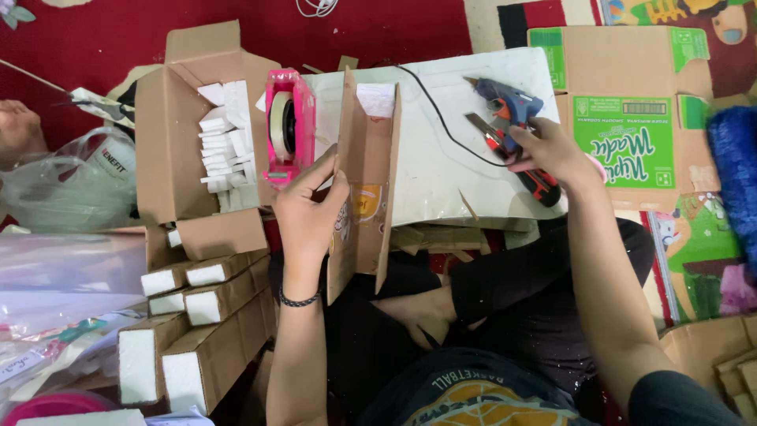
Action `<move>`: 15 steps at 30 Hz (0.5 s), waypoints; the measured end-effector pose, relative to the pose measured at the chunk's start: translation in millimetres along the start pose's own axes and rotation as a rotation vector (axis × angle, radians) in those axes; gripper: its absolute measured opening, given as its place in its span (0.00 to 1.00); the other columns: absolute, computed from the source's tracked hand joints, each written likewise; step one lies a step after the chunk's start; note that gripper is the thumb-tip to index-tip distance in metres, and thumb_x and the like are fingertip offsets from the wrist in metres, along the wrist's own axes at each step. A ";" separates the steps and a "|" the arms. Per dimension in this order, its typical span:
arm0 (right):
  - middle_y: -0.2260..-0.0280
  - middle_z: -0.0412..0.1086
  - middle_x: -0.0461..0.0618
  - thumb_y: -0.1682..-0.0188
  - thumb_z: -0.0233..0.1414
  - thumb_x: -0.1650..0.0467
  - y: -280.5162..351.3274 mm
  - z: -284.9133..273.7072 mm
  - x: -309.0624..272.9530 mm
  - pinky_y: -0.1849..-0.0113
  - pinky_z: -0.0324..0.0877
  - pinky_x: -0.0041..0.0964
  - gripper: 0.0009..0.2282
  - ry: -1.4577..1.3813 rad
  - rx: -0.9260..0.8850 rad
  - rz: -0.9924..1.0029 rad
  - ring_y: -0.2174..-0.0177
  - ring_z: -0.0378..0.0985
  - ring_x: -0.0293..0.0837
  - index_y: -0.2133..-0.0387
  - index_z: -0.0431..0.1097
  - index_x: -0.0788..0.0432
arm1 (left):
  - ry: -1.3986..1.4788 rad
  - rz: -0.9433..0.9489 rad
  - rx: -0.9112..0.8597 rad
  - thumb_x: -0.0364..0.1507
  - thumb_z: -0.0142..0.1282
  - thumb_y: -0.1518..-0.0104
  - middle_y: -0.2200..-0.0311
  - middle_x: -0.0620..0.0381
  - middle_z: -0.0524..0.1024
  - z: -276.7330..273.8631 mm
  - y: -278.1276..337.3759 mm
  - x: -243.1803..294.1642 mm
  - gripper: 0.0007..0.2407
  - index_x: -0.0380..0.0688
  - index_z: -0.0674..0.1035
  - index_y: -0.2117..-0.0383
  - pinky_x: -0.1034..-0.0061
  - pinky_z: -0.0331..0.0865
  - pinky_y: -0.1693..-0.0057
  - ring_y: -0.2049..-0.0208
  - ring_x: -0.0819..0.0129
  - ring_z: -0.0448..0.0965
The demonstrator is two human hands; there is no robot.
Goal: The person assembles cardboard boxes by folding the cardboard and applying glue with a glue gun and tape from a dispenser.
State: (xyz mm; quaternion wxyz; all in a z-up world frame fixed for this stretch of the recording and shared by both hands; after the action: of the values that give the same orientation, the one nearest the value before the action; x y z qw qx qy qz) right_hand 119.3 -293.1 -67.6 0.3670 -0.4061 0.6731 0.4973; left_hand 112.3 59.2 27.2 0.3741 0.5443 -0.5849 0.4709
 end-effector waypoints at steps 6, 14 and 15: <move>0.69 0.72 0.61 0.50 0.48 0.60 37.9 9.0 -28.2 0.62 0.70 0.49 0.25 0.693 0.087 -0.013 0.69 0.76 0.55 0.48 0.60 0.68 | 0.053 0.001 0.107 0.20 0.53 0.53 0.60 0.48 0.76 -1.2 20.0 -1.4 0.12 0.46 0.79 0.62 0.73 0.76 0.59 0.58 0.62 0.76; 0.55 0.61 0.64 0.48 0.45 0.68 61.8 107.5 -28.4 0.55 0.67 0.48 0.17 0.037 0.095 -0.516 0.54 0.68 0.58 0.50 0.59 0.67 | 0.053 0.059 0.260 0.18 0.54 0.54 0.59 0.47 0.76 22.4 55.9 4.8 0.14 0.43 0.78 0.60 0.77 0.77 0.61 0.59 0.59 0.78; 0.50 0.57 0.66 0.46 0.40 0.66 56.4 117.6 -24.0 0.50 0.63 0.50 0.20 -0.232 0.030 -0.439 0.50 0.63 0.58 0.46 0.53 0.69 | 0.127 0.045 0.261 0.18 0.53 0.53 0.58 0.48 0.76 24.2 59.2 1.8 0.14 0.43 0.78 0.60 0.77 0.77 0.60 0.57 0.61 0.77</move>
State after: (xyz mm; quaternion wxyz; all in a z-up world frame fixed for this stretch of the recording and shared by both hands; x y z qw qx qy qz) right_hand 88.1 -165.1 -52.8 0.5472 -0.4774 0.5294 0.4386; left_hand 55.4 33.4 13.7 0.3257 0.5442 -0.5060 0.5846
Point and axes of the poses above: each hand's wrist, its own y-axis away from the middle knuckle, its own z-axis out of the palm, x = y × z, the point moved 3 cm from there along -y, towards the middle knuckle
